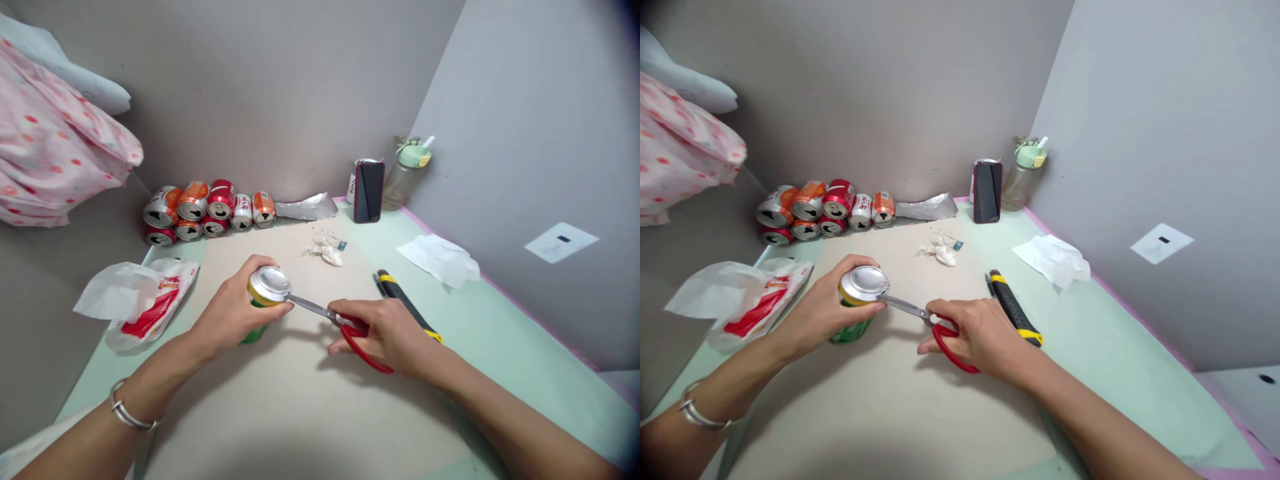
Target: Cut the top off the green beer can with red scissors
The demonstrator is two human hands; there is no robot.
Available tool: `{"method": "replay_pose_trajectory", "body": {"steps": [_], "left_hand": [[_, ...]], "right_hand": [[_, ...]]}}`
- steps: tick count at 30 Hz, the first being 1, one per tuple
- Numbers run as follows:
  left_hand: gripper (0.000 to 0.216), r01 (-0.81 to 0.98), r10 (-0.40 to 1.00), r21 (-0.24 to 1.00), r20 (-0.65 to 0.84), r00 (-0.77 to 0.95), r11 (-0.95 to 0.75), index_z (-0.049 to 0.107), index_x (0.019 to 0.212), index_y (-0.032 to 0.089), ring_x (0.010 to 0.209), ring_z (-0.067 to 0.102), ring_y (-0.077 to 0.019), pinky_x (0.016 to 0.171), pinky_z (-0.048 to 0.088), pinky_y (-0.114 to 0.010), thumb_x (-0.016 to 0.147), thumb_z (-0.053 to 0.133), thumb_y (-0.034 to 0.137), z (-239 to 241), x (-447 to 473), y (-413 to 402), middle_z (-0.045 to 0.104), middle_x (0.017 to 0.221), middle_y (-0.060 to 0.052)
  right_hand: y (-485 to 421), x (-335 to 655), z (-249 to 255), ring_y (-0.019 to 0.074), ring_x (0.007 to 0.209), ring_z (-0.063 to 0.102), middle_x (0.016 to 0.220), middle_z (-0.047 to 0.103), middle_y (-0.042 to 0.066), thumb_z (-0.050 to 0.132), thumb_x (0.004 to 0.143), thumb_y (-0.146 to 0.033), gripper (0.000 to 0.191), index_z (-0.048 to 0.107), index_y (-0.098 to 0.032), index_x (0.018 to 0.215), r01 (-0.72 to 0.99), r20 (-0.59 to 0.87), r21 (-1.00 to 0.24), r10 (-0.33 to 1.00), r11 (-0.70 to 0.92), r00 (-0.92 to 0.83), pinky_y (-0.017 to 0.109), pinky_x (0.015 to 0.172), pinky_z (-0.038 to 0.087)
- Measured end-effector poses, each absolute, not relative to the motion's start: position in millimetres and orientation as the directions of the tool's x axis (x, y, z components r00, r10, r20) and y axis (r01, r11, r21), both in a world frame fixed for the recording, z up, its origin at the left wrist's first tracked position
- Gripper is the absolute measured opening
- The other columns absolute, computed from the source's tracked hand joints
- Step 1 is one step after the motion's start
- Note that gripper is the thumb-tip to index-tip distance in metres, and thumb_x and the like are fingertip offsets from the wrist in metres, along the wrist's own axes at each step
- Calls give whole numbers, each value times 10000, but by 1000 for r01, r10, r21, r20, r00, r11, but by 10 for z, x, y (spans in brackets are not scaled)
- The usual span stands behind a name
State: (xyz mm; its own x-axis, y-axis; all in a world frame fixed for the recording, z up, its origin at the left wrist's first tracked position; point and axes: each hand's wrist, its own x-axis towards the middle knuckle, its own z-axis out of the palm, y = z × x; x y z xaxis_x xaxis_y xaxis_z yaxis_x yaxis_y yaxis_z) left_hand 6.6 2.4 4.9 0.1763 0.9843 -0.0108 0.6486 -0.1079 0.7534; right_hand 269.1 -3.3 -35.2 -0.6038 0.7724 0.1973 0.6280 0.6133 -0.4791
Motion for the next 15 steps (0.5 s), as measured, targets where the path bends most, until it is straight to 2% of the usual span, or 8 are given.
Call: {"method": "replay_pose_trajectory", "body": {"steps": [7, 15], "left_hand": [[449, 602, 960, 793, -84, 267, -99, 504, 1120, 280, 911, 589, -202, 818, 442, -301, 762, 754, 384, 49, 9, 50, 614, 1004, 35], [441, 584, 955, 806, -97, 281, -90, 496, 1118, 296, 913, 569, -191, 819, 420, -298, 773, 759, 374, 22, 1, 72, 592, 1005, 46]], "right_hand": [[-44, 2690, -274, 121, 557, 416, 639, 514, -43, 625, 858, -669, 446, 652, -229, 927, 605, 133, -519, 756, 604, -641, 209, 545, 309], [-15, 2685, -342, 129, 563, 453, 693, 585, -14, 588, 905, -637, 445, 651, -210, 1011, 593, 160, -484, 731, 643, -663, 223, 561, 317]]}}
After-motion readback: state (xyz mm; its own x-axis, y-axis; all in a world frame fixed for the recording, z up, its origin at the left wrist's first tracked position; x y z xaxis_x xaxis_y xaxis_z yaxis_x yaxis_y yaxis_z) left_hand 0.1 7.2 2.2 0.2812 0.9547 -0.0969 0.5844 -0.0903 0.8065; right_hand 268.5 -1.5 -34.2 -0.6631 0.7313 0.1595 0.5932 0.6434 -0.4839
